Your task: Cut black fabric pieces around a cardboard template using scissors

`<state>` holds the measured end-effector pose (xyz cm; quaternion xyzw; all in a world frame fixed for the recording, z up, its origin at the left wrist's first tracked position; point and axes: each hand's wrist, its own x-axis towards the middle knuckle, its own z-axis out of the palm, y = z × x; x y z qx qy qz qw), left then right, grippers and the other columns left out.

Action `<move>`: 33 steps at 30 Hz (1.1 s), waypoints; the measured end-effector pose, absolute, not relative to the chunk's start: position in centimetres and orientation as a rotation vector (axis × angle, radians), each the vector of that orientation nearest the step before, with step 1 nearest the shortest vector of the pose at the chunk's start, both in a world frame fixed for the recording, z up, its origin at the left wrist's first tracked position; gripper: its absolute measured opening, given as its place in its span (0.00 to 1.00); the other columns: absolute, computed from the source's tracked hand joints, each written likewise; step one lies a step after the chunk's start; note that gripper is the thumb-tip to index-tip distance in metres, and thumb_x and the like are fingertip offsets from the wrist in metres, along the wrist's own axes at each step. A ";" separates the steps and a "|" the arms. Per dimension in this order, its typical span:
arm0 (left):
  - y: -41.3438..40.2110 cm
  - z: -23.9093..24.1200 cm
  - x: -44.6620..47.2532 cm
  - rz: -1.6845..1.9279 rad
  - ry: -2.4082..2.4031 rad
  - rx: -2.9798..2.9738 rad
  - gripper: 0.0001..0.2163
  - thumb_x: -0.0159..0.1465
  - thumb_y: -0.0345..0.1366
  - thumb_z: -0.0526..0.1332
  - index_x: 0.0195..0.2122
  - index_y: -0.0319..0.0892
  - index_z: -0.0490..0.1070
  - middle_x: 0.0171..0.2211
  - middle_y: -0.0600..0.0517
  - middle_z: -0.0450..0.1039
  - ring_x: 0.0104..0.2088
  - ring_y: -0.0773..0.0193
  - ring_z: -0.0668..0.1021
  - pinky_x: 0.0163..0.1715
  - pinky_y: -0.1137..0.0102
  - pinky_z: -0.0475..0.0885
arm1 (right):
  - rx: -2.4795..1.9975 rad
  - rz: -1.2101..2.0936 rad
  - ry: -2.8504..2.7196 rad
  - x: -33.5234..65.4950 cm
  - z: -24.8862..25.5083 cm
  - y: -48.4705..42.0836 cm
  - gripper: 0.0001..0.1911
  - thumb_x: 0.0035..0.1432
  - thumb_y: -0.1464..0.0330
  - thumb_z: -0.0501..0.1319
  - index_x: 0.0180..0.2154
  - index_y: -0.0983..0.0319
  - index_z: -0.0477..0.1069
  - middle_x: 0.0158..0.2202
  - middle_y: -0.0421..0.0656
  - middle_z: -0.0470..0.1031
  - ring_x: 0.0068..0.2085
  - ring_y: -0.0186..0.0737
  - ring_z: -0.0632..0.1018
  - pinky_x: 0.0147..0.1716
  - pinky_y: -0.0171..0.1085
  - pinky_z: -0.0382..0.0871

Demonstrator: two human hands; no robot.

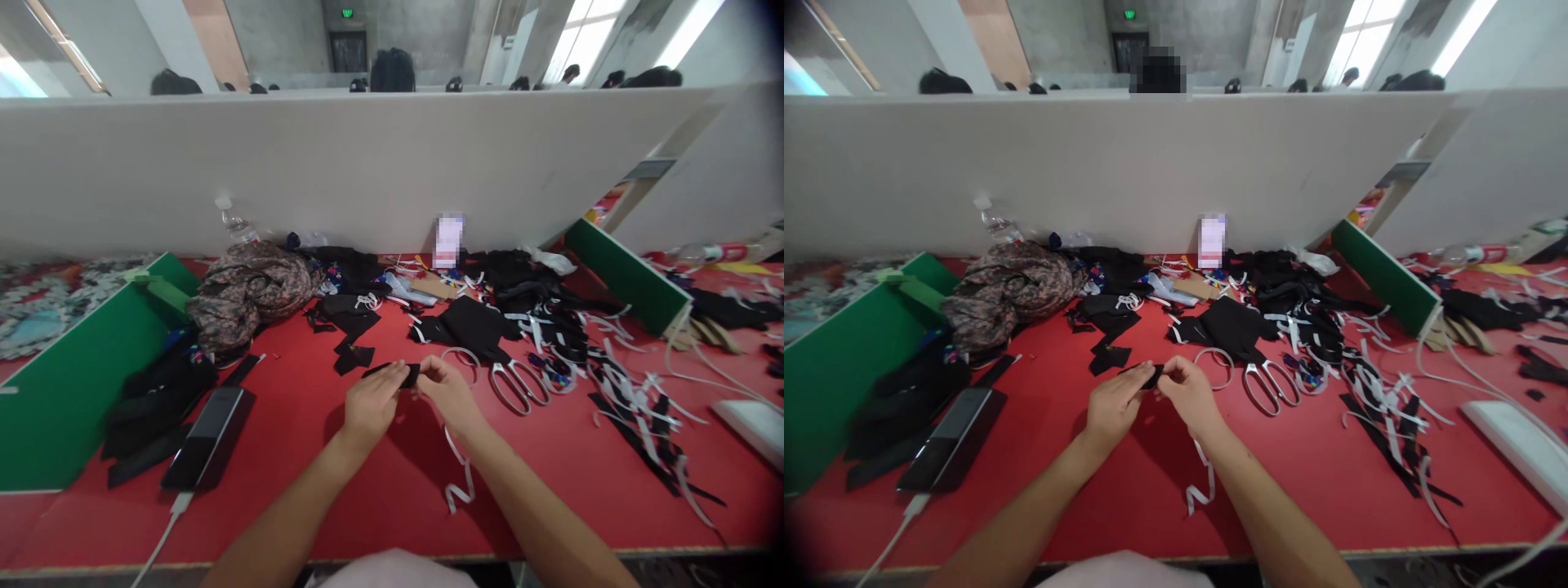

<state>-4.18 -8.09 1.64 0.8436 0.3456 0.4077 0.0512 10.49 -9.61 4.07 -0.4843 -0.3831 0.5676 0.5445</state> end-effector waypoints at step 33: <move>-8.8 2.7 -3.6 1.101 1.269 2.132 0.13 0.60 0.32 0.55 0.45 0.41 0.71 0.39 0.49 0.76 0.36 0.64 0.78 0.37 0.72 0.73 | -1.101 1.356 -0.944 10.5 3.9 -9.6 0.08 0.44 0.70 0.62 0.23 0.61 0.62 0.17 0.33 0.68 0.21 0.31 0.70 0.23 0.32 0.65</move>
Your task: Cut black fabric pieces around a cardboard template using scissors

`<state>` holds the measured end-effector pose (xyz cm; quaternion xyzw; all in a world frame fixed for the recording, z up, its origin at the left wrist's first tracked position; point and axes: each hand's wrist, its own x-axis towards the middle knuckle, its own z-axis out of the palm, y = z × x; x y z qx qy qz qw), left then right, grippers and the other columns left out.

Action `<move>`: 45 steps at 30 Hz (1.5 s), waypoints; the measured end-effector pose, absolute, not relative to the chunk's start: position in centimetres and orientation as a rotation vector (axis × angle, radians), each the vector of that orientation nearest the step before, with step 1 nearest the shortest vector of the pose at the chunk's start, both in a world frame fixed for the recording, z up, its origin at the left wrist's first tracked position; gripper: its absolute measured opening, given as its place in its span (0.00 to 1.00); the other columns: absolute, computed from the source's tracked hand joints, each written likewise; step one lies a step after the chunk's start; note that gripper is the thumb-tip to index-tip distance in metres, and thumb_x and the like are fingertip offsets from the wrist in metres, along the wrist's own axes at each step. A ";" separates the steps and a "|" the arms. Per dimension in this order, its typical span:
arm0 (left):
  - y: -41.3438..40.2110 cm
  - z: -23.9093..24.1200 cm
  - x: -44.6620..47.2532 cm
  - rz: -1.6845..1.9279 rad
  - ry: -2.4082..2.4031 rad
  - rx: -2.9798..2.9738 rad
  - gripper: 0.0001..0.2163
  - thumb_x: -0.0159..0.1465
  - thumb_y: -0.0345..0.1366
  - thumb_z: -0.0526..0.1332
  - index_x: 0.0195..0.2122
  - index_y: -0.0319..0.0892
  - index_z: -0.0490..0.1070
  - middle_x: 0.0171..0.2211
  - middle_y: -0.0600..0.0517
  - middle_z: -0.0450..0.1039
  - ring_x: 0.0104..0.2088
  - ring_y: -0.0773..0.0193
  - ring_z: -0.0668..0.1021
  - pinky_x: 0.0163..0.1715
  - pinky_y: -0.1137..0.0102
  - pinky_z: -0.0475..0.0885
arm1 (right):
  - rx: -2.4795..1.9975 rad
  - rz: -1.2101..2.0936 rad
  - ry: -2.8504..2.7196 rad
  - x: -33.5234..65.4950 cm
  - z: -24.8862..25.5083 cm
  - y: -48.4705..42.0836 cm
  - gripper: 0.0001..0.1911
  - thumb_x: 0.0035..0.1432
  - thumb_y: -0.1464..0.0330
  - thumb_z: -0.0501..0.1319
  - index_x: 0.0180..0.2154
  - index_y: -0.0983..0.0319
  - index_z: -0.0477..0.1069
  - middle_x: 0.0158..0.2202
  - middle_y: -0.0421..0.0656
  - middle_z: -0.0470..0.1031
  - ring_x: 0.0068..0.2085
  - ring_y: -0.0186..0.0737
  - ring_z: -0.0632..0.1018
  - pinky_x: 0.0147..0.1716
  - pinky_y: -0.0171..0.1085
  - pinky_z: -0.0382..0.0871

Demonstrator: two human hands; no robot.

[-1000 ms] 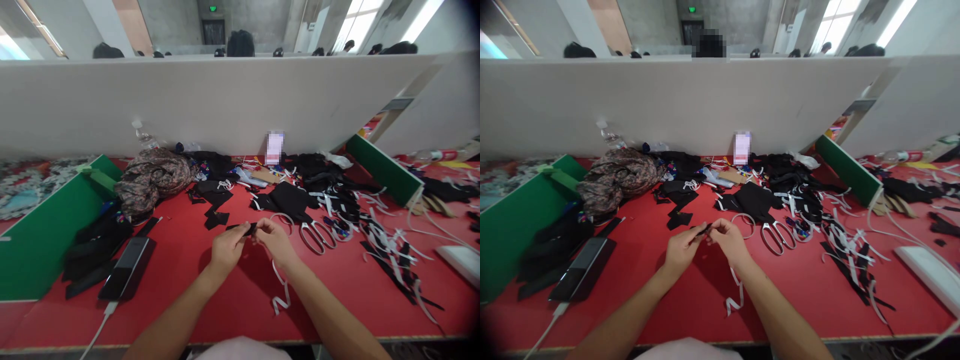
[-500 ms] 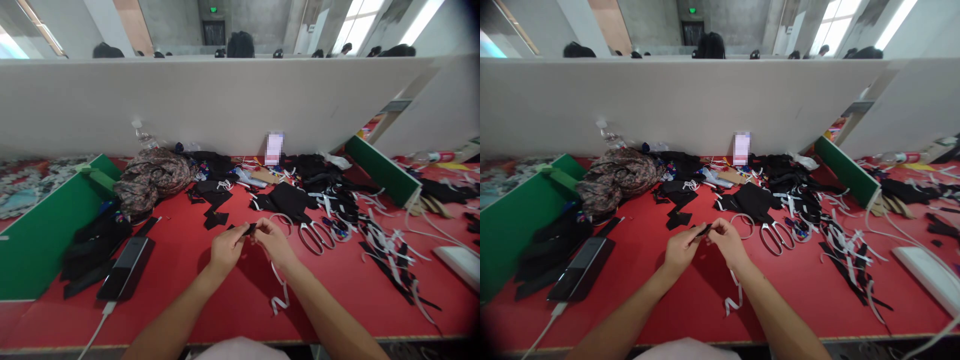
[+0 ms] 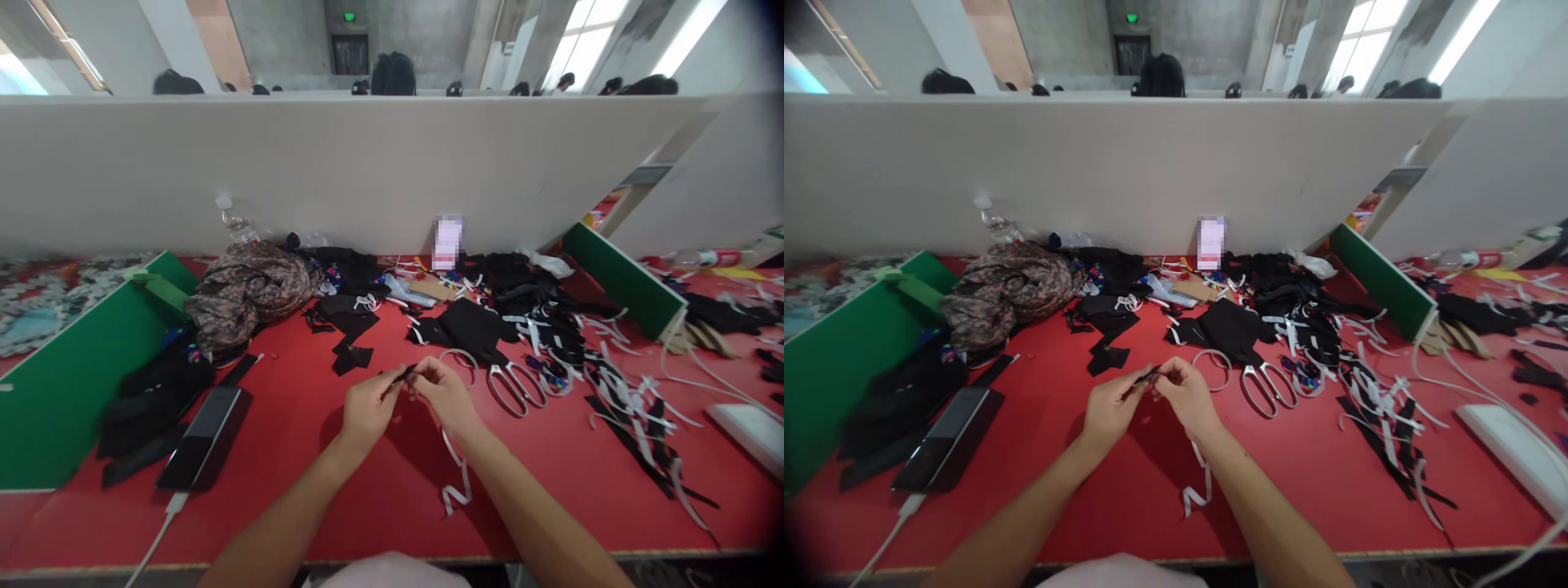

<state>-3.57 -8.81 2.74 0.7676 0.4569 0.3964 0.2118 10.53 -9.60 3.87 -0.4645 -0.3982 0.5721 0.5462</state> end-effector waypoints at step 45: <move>-9.0 3.3 -3.6 1.061 1.275 2.071 0.12 0.60 0.34 0.55 0.44 0.44 0.72 0.40 0.50 0.76 0.39 0.63 0.78 0.38 0.72 0.72 | -1.238 1.164 -1.206 11.0 4.1 -9.9 0.04 0.46 0.70 0.59 0.24 0.60 0.63 0.19 0.35 0.69 0.23 0.34 0.72 0.27 0.35 0.66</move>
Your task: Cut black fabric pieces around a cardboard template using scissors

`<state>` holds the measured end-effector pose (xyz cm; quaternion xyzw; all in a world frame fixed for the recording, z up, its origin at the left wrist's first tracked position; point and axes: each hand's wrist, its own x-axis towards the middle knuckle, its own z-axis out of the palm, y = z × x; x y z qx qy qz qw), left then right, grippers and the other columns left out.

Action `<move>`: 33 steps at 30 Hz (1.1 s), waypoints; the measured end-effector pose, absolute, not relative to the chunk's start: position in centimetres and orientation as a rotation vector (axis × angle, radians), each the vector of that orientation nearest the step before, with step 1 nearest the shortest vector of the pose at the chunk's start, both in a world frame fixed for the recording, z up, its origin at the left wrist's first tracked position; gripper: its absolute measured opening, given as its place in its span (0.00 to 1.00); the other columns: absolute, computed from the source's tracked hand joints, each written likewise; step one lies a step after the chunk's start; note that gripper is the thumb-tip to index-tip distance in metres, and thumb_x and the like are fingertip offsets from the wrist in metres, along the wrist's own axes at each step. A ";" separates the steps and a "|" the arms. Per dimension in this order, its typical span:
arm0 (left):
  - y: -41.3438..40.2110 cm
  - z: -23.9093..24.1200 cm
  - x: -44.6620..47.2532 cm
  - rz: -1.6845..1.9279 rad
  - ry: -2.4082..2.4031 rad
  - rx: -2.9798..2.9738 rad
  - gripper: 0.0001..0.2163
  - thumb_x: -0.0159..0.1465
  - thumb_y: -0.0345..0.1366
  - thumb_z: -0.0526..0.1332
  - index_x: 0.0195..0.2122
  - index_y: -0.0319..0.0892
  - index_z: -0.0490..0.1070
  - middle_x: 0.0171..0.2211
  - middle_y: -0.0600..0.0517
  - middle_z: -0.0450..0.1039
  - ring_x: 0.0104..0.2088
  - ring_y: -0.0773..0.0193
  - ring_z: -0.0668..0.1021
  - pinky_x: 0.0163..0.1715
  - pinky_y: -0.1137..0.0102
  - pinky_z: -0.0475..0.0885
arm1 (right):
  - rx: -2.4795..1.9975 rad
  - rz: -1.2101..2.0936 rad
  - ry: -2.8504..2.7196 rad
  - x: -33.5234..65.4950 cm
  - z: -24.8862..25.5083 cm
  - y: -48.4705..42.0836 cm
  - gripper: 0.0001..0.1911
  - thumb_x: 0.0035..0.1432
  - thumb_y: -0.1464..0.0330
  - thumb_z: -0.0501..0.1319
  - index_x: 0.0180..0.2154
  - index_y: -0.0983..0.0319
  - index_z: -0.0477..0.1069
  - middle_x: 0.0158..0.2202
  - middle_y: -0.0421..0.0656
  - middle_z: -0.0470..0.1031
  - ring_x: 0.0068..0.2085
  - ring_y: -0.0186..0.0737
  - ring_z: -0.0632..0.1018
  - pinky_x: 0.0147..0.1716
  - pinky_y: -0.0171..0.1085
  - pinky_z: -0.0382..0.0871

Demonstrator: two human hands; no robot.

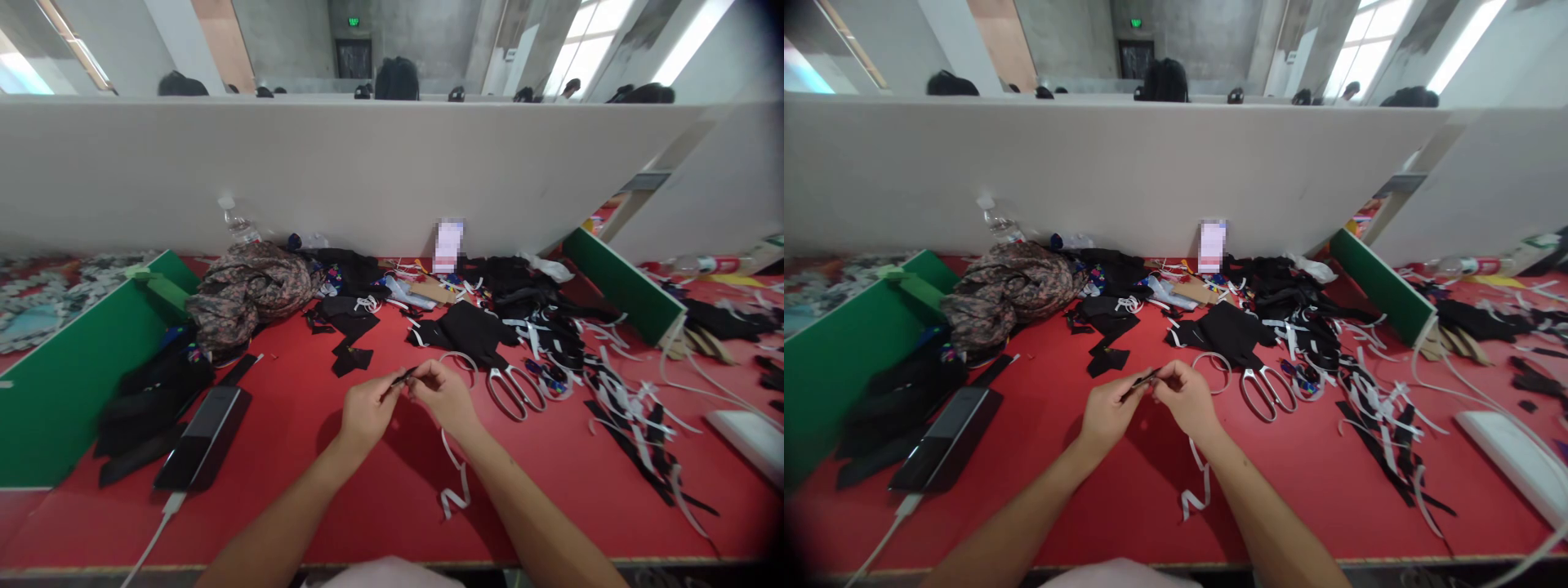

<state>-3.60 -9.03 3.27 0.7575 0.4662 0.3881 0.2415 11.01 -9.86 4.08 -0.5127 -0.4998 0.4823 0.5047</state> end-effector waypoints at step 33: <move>-8.9 2.3 -3.8 1.171 1.240 2.313 0.13 0.60 0.31 0.55 0.45 0.43 0.71 0.40 0.50 0.76 0.36 0.65 0.78 0.37 0.72 0.73 | -1.044 1.339 -0.979 10.5 4.0 -9.9 0.05 0.45 0.72 0.60 0.24 0.60 0.63 0.18 0.34 0.68 0.22 0.31 0.69 0.27 0.33 0.65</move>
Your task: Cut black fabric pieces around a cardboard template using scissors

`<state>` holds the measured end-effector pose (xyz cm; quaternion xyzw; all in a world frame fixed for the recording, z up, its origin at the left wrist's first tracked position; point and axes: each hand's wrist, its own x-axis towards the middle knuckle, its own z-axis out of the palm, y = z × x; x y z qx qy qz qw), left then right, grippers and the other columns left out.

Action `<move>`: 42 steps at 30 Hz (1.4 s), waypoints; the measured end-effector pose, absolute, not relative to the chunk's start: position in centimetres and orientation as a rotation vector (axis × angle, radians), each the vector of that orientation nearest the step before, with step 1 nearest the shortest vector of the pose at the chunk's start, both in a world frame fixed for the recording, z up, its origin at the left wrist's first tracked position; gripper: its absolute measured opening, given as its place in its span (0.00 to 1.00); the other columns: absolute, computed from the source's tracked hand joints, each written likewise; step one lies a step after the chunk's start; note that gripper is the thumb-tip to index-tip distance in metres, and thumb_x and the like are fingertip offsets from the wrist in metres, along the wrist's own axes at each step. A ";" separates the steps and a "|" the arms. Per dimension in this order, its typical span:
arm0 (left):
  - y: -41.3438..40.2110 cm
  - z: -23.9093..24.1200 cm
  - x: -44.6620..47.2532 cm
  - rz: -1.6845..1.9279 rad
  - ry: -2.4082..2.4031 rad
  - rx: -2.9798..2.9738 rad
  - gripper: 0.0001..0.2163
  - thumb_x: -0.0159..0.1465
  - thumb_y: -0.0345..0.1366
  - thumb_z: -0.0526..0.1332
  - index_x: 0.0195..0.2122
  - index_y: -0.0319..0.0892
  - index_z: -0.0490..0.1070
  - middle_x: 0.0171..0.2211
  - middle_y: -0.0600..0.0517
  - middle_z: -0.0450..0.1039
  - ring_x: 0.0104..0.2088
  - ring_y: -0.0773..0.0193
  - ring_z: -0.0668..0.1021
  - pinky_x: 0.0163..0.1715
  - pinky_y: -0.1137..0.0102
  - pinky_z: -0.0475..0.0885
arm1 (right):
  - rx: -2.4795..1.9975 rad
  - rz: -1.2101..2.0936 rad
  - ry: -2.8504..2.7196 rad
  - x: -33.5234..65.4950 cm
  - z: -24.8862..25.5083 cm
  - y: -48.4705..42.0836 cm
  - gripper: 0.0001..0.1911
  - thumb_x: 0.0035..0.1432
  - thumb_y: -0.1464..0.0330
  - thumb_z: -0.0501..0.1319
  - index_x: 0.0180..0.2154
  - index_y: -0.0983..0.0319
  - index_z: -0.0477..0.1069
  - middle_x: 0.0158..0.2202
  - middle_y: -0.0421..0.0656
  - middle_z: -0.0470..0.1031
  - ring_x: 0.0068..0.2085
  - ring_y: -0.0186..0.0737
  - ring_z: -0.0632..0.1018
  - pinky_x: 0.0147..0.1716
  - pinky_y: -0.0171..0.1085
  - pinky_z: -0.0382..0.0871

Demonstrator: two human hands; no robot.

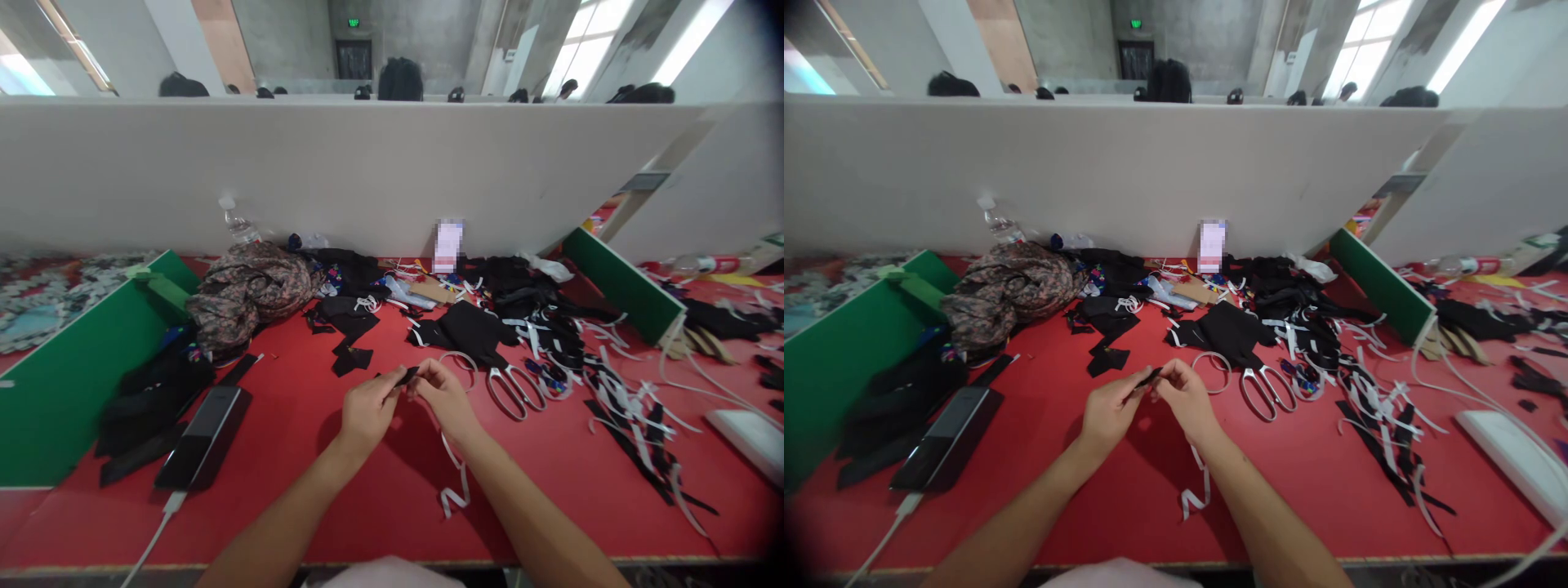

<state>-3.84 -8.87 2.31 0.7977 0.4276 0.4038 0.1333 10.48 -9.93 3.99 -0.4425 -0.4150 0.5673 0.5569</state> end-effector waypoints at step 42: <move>-9.4 3.3 -3.4 1.019 1.337 2.217 0.13 0.61 0.35 0.54 0.44 0.43 0.72 0.37 0.50 0.77 0.34 0.64 0.78 0.36 0.72 0.72 | -1.004 1.283 -0.911 10.2 3.3 -10.0 0.15 0.44 0.75 0.60 0.34 0.58 0.58 0.26 0.33 0.66 0.27 0.29 0.68 0.28 0.30 0.61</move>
